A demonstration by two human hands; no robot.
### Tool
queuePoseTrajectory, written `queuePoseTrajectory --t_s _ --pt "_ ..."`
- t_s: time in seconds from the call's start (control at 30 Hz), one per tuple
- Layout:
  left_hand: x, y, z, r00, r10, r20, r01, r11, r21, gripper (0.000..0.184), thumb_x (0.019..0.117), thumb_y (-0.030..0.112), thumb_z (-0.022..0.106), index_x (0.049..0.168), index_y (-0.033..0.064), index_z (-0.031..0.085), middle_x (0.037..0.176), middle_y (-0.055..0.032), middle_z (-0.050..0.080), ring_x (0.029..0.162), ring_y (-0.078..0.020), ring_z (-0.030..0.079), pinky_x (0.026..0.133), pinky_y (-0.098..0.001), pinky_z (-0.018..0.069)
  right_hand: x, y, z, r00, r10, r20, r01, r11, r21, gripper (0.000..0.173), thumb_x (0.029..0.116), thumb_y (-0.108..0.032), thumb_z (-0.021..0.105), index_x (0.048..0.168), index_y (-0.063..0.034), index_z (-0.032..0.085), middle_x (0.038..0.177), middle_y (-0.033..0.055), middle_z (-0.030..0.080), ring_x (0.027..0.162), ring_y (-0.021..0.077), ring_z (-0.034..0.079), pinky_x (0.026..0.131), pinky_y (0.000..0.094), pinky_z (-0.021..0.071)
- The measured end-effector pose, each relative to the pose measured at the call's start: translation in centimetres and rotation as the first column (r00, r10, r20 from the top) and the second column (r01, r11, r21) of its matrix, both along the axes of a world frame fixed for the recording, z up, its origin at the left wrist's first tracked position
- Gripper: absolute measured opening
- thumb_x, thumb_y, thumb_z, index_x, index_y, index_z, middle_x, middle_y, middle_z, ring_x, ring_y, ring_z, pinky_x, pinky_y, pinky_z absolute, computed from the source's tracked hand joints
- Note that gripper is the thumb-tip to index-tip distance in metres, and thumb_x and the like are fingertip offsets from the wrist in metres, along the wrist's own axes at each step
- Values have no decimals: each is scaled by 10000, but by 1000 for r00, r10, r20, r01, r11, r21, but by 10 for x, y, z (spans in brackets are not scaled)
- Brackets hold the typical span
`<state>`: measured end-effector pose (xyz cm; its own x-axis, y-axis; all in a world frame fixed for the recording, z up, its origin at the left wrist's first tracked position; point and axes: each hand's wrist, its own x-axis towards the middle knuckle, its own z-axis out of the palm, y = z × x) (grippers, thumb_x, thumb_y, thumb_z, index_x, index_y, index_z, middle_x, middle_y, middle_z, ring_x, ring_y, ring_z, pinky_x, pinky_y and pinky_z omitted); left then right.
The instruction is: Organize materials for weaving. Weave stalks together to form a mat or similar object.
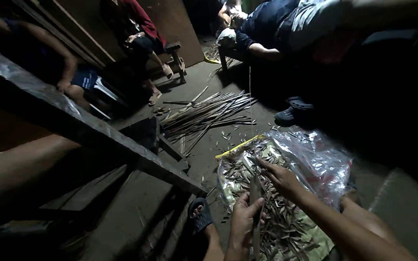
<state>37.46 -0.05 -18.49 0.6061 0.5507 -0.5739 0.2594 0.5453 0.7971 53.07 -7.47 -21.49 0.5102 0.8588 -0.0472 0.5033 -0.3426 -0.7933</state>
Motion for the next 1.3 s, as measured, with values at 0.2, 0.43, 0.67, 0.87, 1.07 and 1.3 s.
queuePoseTrajectory --t_s 0.2,0.43,0.67,0.87,1.07,1.3 --pt "-2 -7 3 996 -88 -11 87 994 -70 96 1001 -51 551 1089 -13 565 720 -53 640 486 -59 582 443 -179 502 19 3 2 987 -105 -123 110 993 34 469 1112 -217 352 1570 -138 417 1414 174 603 1248 355 610 1064 561 437" --pt "-4 -1 1 1000 -17 -17 17 999 31 107 977 -61 589 1079 -31 575 745 -68 643 499 -82 598 461 -205 529 24 3 -3 932 -173 -318 228 963 143 474 1115 -217 363 1553 -44 407 1548 153 476 1304 233 567 1091 400 424" --pt "-4 8 -16 989 98 -108 -22 833 552 316 1011 27 578 1315 -50 617 1003 -119 702 693 -79 632 636 -249 542 -24 -3 14 923 156 -351 -147 988 54 495 1103 -269 387 1566 -93 407 1431 175 584 1199 280 629 1042 481 465" --pt "4 -2 -15 933 146 -328 162 644 748 346 965 -102 471 1263 -106 647 1176 -244 696 1049 -294 693 953 -420 525 -48 -5 19 934 242 -262 -269 960 -72 511 1111 -276 392 1605 -154 346 1462 178 566 1297 366 581 1098 569 413" --pt "9 -8 -13 868 158 -471 349 479 806 422 972 -97 488 1386 -99 569 1192 -284 688 1060 -406 701 942 -484 540 -56 -4 7 985 168 -28 -169 984 -61 468 1100 -258 412 1553 -149 456 1280 185 683 1113 381 683 945 584 512" --pt "9 -12 -29 892 214 -398 348 236 907 190 936 -94 561 1063 -115 701 1011 -263 698 890 -385 726 775 -472 597 -54 1 6 993 81 81 -71 990 -123 453 1078 -206 450 1524 -150 502 1183 202 705 1024 411 696 853 599 530"
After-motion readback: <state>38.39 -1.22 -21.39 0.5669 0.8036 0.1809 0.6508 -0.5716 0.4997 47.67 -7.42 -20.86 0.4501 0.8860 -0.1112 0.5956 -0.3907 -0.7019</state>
